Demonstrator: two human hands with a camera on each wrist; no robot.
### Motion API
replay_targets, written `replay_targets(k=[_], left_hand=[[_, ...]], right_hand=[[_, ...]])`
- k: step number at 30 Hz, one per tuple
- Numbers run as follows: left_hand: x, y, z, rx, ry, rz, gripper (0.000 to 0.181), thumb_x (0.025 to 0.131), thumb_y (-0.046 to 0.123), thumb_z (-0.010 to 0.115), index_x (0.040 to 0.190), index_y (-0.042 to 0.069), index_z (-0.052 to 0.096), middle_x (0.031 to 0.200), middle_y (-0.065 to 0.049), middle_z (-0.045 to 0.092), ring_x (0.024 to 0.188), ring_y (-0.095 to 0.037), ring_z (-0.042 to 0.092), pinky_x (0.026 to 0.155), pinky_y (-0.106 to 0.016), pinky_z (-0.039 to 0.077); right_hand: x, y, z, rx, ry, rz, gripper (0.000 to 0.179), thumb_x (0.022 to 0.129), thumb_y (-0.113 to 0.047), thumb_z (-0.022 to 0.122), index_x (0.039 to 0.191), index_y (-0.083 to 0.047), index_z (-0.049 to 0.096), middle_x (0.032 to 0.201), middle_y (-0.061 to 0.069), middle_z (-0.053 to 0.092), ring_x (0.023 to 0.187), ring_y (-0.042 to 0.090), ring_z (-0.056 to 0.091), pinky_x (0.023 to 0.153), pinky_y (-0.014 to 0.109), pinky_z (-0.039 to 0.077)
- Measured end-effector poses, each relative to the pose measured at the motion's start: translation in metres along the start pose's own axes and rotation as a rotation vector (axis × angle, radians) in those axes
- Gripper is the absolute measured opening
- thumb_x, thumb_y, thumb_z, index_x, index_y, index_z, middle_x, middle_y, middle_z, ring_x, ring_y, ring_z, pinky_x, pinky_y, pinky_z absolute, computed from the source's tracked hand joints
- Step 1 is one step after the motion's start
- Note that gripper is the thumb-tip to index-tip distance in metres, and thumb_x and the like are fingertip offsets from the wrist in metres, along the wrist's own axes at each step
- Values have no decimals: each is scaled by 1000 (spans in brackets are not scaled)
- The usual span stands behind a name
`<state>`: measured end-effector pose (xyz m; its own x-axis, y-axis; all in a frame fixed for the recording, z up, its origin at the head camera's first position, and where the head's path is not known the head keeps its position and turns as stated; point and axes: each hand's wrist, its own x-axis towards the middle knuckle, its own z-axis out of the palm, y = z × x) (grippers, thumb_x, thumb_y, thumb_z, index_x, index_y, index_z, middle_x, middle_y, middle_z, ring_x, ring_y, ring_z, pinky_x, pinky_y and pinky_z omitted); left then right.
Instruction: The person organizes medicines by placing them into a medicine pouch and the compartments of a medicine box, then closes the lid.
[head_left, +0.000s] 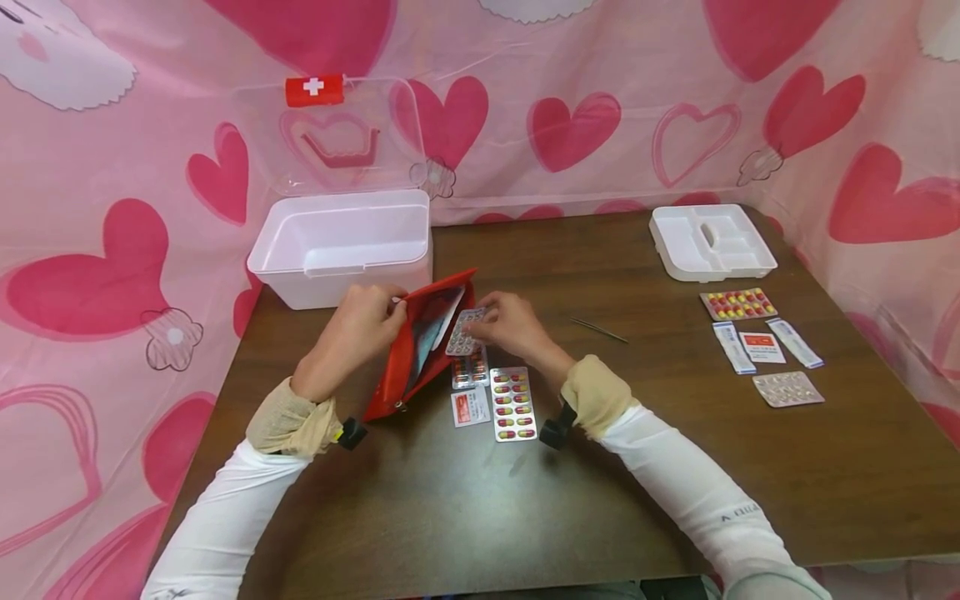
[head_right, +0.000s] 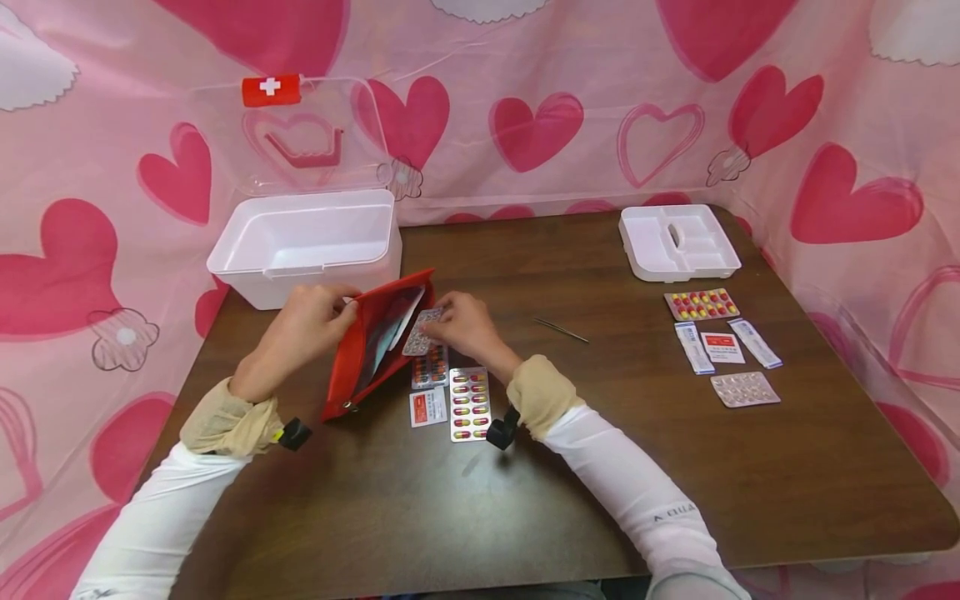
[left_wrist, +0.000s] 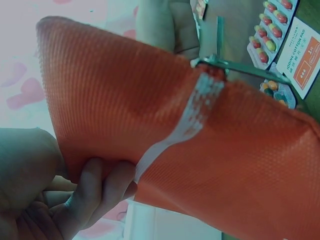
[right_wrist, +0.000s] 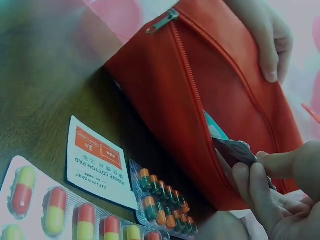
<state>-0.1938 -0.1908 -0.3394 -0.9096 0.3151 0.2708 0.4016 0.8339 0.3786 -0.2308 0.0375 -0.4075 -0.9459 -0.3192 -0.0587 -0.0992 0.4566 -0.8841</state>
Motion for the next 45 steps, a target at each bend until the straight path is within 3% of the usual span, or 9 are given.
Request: replay_targets(k=[6, 14, 19, 24, 28, 32, 38, 40, 45], left_hand=[[1, 1, 2, 0, 5, 3, 23, 92, 5, 52, 95, -2, 74, 70, -10, 68, 59, -21, 54, 54, -29, 42], [2, 2, 3, -16, -15, -15, 24, 93, 5, 52, 100, -3, 74, 77, -13, 71, 59, -20, 56, 54, -28, 44], [2, 4, 2, -27, -37, -40, 25, 93, 5, 53, 104, -4, 73, 83, -16, 73, 62, -21, 59, 55, -28, 48], [1, 5, 3, -29, -32, -41, 24, 93, 6, 53, 104, -4, 73, 83, -17, 73, 62, -22, 60, 55, -29, 49], [1, 5, 3, -26, -21, -34, 24, 93, 6, 54, 103, -4, 73, 83, -16, 73, 64, -23, 61, 57, -31, 50], [2, 5, 3, -33, -21, -35, 24, 93, 6, 54, 103, -4, 73, 84, -16, 73, 64, -23, 61, 58, -33, 51], [2, 4, 4, -35, -19, -36, 24, 93, 5, 52, 102, -4, 73, 83, -17, 73, 62, -22, 60, 56, -30, 48], [2, 5, 4, -38, -20, -37, 25, 93, 5, 52, 103, -4, 73, 83, -17, 73, 61, -22, 59, 55, -29, 47], [2, 4, 5, -40, -20, -37, 25, 92, 5, 52, 104, -4, 73, 83, -17, 73, 60, -22, 58, 55, -28, 46]], right_hand=[[-3, -7, 6, -136, 27, -38, 45, 86, -20, 77, 122, 3, 62, 90, 12, 77, 75, 15, 71, 68, 24, 51], [-8, -14, 14, -224, 27, -59, 43, 88, -17, 75, 124, 3, 63, 90, 11, 76, 73, 14, 68, 63, 24, 51], [-7, -16, 19, -208, -25, -38, 37, 89, -16, 72, 121, 2, 65, 88, 9, 76, 73, 14, 68, 64, 23, 49], [-6, -16, 25, -30, -115, 31, 34, 93, -11, 65, 123, 5, 62, 91, 15, 77, 79, 26, 75, 62, 24, 50], [-3, -17, 30, 97, -179, 76, 33, 94, -8, 62, 124, 6, 58, 91, 20, 76, 71, 26, 75, 65, 30, 55], [-2, -20, 36, 70, -227, 80, 26, 94, -8, 62, 117, 3, 57, 83, 21, 74, 59, 22, 70, 65, 36, 57], [2, -24, 46, -9, -272, 79, 16, 92, -9, 65, 104, -2, 56, 57, 4, 63, 47, 21, 60, 46, 29, 45], [4, -23, 50, -10, -267, 61, 18, 91, -8, 67, 104, -2, 56, 58, 0, 63, 46, 22, 58, 43, 28, 43], [7, -17, 55, -37, -217, 12, 26, 88, -9, 72, 107, -3, 54, 71, 6, 71, 45, 17, 56, 45, 28, 48]])
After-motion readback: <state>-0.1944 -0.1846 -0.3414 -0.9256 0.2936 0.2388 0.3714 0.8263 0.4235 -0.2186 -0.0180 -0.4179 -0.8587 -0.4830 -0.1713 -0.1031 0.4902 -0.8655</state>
